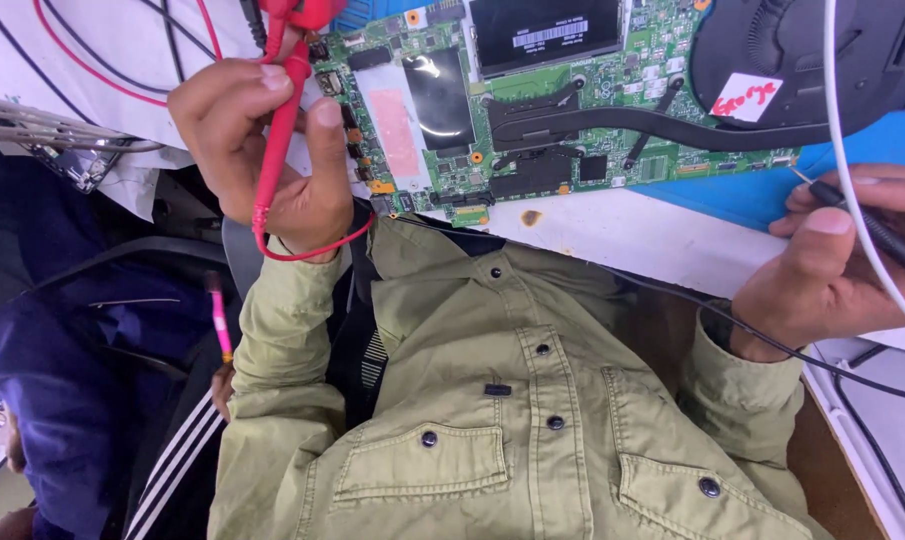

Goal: Testing voltage on a laptop motherboard using a digital multimeter and probes.

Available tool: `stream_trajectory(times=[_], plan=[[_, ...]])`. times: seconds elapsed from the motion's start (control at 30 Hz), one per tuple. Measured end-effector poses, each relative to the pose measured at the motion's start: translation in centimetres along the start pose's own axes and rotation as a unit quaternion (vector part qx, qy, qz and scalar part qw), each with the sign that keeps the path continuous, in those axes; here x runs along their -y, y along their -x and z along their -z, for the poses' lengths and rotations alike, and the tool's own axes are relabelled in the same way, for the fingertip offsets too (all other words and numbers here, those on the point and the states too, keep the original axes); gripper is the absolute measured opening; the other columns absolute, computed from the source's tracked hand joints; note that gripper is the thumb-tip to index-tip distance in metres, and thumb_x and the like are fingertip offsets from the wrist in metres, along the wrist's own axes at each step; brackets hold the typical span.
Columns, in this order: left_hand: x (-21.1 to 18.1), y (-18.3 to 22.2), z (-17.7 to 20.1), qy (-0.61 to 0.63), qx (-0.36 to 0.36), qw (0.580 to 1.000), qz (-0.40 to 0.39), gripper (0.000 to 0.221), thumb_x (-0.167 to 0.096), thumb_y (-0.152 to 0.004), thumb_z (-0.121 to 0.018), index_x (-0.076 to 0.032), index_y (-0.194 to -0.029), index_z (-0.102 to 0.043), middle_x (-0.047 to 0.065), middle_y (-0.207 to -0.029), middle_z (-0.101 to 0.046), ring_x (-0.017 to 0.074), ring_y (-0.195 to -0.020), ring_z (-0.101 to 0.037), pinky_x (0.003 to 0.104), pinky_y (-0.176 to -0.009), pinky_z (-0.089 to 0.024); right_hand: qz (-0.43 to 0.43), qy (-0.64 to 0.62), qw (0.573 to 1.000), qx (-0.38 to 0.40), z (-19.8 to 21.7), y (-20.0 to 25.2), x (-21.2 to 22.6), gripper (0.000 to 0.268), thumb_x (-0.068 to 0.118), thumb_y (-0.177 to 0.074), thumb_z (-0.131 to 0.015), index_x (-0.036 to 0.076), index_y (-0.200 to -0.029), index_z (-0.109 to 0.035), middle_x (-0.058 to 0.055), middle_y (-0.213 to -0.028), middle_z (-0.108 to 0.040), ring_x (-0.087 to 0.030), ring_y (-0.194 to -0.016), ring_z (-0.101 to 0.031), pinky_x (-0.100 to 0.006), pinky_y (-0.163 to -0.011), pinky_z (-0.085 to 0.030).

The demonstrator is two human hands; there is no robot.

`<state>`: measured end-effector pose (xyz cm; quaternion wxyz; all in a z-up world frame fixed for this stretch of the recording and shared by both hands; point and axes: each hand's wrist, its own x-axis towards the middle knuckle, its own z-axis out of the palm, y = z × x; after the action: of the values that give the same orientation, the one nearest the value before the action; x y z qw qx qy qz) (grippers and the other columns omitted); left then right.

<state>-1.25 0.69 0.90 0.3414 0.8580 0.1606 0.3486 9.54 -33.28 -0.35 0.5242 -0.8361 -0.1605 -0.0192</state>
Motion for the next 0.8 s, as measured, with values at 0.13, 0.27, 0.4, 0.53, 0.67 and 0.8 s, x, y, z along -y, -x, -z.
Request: stream_trajectory(times=[0.13, 0.27, 0.4, 0.53, 0.67, 0.8], plan=[[-0.4, -0.1, 0.6, 0.007, -0.002, 1.000, -0.009, 0.017, -0.012, -0.100, -0.068, -0.004, -0.110, -0.056, 0.014, -0.106, -0.050, 0.0273, -0.097, -0.055, 0.039, -0.071, -0.054, 0.015, 0.010, 1.000, -0.002, -0.9, -0.9, 1.2, 0.050, 0.032, -0.118, -0.059, -0.016, -0.113, -0.049, -0.033, -0.103, -0.053, -0.038, -0.077, -0.057, -0.045, -0.065, -0.053], [-0.6, -0.2, 0.1, 0.038, 0.042, 0.998, -0.016, 0.019, -0.010, -0.104, -0.067, -0.001, -0.116, -0.054, 0.015, -0.111, -0.046, 0.0305, -0.100, -0.054, 0.043, -0.084, -0.056, 0.025, -0.010, 0.998, -0.054, -1.4, -1.9, 1.6, 0.042, 0.036, -0.109, -0.065, -0.004, -0.103, -0.051, -0.017, -0.080, -0.050, -0.031, -0.074, -0.056, -0.042, -0.072, -0.049], [-0.4, -0.2, -1.2, -0.004, 0.014, 0.998, -0.062, 0.023, -0.014, -0.104, -0.067, 0.003, -0.110, -0.052, 0.018, -0.104, -0.047, 0.0333, -0.098, -0.049, 0.044, -0.084, -0.044, -0.022, -0.055, 0.996, -0.070, -1.6, -2.2, 2.0, 0.037, 0.037, -0.108, -0.063, 0.002, -0.101, -0.052, -0.013, -0.084, -0.050, -0.026, -0.074, -0.056, -0.038, -0.064, -0.050], [-0.1, 0.8, -1.5, 0.075, 0.012, 0.997, -0.025, 0.024, -0.009, -0.105, -0.064, 0.003, -0.119, -0.048, 0.020, -0.110, -0.042, 0.0355, -0.104, -0.047, 0.054, -0.088, -0.052, -0.029, -0.050, 0.996, -0.071, -1.4, -2.0, 1.6, 0.037, 0.036, -0.108, -0.063, 0.001, -0.101, -0.053, -0.014, -0.088, -0.052, -0.027, -0.075, -0.056, -0.038, -0.063, -0.052], [0.3, 1.6, -1.3, 0.008, -0.007, 1.000, -0.013, 0.027, -0.011, -0.104, -0.066, 0.005, -0.119, -0.050, 0.021, -0.113, -0.049, 0.0368, -0.105, -0.053, 0.049, -0.096, -0.048, -0.040, -0.036, 0.995, -0.078, -1.4, -1.7, 0.9, 0.035, 0.035, -0.107, -0.065, 0.002, -0.100, -0.054, -0.012, -0.088, -0.053, -0.027, -0.073, -0.059, -0.039, -0.061, -0.053], [1.5, 3.2, -1.7, 0.071, -0.052, 0.996, -0.007, 0.026, 0.004, -0.101, -0.063, 0.005, -0.123, -0.050, 0.025, -0.120, -0.054, 0.0461, -0.110, -0.057, 0.058, -0.097, -0.048, 0.002, -0.020, 0.997, -0.076, -1.3, -1.7, 0.1, 0.027, 0.025, -0.106, -0.065, 0.001, -0.097, -0.058, -0.009, -0.094, -0.052, -0.029, -0.069, -0.062, -0.041, -0.062, -0.055]])
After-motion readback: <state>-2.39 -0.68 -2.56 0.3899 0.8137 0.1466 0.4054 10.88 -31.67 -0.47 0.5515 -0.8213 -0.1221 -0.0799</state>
